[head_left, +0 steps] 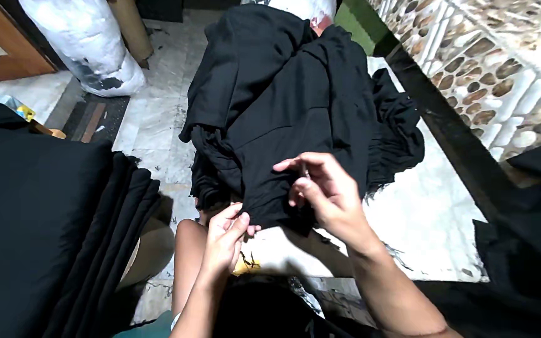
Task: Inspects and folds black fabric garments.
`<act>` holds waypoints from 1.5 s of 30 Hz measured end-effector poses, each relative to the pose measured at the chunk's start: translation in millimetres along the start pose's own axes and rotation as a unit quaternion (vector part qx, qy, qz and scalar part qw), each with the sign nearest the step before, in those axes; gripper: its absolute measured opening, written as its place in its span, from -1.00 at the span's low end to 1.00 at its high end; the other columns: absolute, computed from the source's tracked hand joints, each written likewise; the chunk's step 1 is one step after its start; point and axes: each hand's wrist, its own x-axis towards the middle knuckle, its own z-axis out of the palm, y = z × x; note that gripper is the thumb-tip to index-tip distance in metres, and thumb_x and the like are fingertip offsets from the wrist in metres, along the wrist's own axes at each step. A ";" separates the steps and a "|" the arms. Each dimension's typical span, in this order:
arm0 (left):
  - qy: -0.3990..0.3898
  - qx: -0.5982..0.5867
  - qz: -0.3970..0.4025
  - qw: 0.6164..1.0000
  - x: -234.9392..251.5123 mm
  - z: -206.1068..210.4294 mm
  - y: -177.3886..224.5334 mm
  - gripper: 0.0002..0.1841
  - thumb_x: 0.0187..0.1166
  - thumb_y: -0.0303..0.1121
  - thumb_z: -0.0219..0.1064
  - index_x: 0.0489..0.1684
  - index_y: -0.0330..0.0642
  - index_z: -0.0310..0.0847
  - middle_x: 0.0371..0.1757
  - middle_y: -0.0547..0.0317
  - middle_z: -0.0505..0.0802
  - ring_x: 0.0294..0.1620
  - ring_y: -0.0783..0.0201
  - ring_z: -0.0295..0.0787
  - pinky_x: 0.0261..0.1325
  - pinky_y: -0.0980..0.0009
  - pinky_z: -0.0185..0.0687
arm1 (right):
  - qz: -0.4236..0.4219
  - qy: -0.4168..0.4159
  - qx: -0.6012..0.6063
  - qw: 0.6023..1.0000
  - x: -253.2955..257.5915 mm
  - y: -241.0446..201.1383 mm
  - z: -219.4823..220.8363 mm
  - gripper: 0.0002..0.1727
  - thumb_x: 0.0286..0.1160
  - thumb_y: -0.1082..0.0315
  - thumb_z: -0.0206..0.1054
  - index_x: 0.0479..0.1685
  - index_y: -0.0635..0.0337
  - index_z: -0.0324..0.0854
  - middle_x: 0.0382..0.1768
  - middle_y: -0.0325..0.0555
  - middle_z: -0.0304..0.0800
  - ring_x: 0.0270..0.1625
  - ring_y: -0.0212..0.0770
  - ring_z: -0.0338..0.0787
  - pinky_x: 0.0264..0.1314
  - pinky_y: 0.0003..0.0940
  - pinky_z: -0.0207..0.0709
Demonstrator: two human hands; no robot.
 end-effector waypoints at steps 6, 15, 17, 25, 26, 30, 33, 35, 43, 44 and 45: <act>-0.008 -0.118 -0.071 0.990 5.4 4.7 -1.6 -0.69 0.78 -0.48 -0.06 0.01 -0.19 0.69 -0.10 0.21 0.92 -0.18 0.39 0.89 -0.03 0.43 0.82 | 0.021 0.018 0.053 0.998 -0.4 2.8 -9.9 -0.82 0.76 0.36 0.10 0.21 0.07 0.42 0.08 -0.41 0.81 -0.30 -0.65 0.73 -0.26 -0.72 0.65; 0.069 0.569 0.327 0.751 -20.4 1.6 -3.7 -0.75 0.56 -0.38 0.28 -0.41 -0.34 0.82 -0.51 0.08 0.78 -0.36 0.40 0.71 -0.11 0.67 0.57 | -0.088 -0.095 -0.298 0.946 -10.7 -13.3 6.5 -0.57 0.74 0.10 0.10 0.05 0.31 0.69 -0.36 -0.05 0.79 -0.43 -0.19 0.76 -0.38 -0.32 0.62; 0.061 0.597 0.345 0.722 -26.7 -4.8 -0.2 -0.76 0.56 -0.38 0.28 -0.48 -0.24 0.81 -0.55 0.13 0.75 -0.36 0.35 0.69 -0.15 0.63 0.54 | -0.094 -0.099 -0.341 0.930 -23.6 -14.1 -8.5 -0.54 0.76 0.09 0.06 -0.01 0.33 0.68 -0.42 -0.02 0.76 -0.49 -0.16 0.73 -0.45 -0.32 0.58; -0.037 0.493 0.374 0.784 -16.3 3.7 -9.0 -0.73 0.68 -0.36 0.22 -0.40 -0.24 0.76 -0.49 0.15 0.75 -0.32 0.38 0.67 -0.13 0.64 0.53 | -0.097 -0.156 -0.408 0.894 -46.9 -9.6 -9.6 -0.68 0.69 0.20 0.18 -0.03 0.31 0.69 -0.20 0.09 0.83 -0.22 0.01 0.88 -0.18 -0.26 0.75; -0.052 0.479 0.379 0.790 -15.5 5.5 -9.7 -0.73 0.69 -0.35 0.20 -0.39 -0.24 0.76 -0.48 0.15 0.75 -0.31 0.38 0.67 -0.13 0.64 0.53 | -0.100 -0.137 -0.416 0.894 -45.8 -6.3 -7.7 -0.70 0.69 0.24 0.18 -0.08 0.31 0.70 -0.28 0.08 0.81 -0.30 0.00 0.87 -0.27 -0.27 0.73; -0.099 0.424 0.341 0.833 -13.1 6.1 7.3 -0.56 0.83 -0.04 0.03 -0.40 -0.09 0.64 -0.27 0.28 0.78 0.08 0.47 0.68 0.29 0.59 0.49 | -0.091 -0.097 -0.419 0.898 -40.7 3.0 -10.6 -0.72 0.65 0.33 0.20 -0.10 0.35 0.78 -0.38 0.11 0.78 -0.45 0.03 0.83 -0.44 -0.23 0.69; -0.105 0.520 0.214 0.820 5.5 1.5 21.9 -0.20 0.71 0.36 -0.28 0.15 -0.10 0.75 0.19 0.09 0.79 0.33 0.23 0.63 0.42 0.22 0.48 | -0.131 -0.040 -0.359 0.923 -47.2 -4.1 -9.1 -0.68 0.76 0.26 0.15 -0.08 0.31 0.74 -0.44 0.02 0.71 -0.41 -0.14 0.72 -0.30 -0.43 0.60; -0.230 0.503 0.142 0.821 21.2 21.3 37.9 -0.13 0.69 0.34 -0.23 0.55 -0.26 0.55 0.33 -0.11 0.80 0.35 0.06 0.72 0.40 0.00 0.52 | -0.158 0.023 -0.287 0.945 -54.6 -12.6 -2.9 -0.71 0.80 0.23 0.14 -0.08 0.30 0.62 -0.36 -0.01 0.68 -0.25 -0.29 0.70 -0.06 -0.62 0.57; 0.123 0.243 0.206 0.940 141.7 -6.7 91.7 -0.36 0.90 -0.11 -0.25 0.93 0.00 -0.35 0.91 0.04 -0.02 0.75 0.21 0.32 0.57 0.24 0.53 | -0.087 0.070 -0.333 0.936 -76.0 13.9 -22.9 -0.60 0.73 0.01 0.24 -0.06 0.25 0.54 -0.15 0.09 0.68 -0.15 -0.18 0.69 -0.06 -0.46 0.55; 0.153 0.269 0.201 0.929 144.0 -9.5 87.1 -0.31 0.86 -0.23 -0.06 0.93 -0.07 -0.33 0.90 -0.06 -0.02 0.74 0.21 0.33 0.57 0.32 0.52 | -0.066 0.060 -0.371 0.924 -74.4 22.7 -27.3 -0.56 0.60 0.00 0.34 -0.06 0.30 0.64 -0.14 0.18 0.73 -0.23 -0.05 0.72 -0.19 -0.30 0.58; 0.155 0.325 0.214 0.908 136.1 -7.7 80.1 -0.28 0.79 -0.31 0.07 0.90 -0.20 -0.22 0.86 -0.17 0.08 0.71 0.19 0.34 0.58 0.36 0.46 | -0.048 0.048 -0.393 0.917 -72.9 31.2 -30.8 -0.57 0.49 0.07 0.39 -0.06 0.35 0.70 -0.13 0.27 0.74 -0.27 0.07 0.76 -0.27 -0.15 0.61</act>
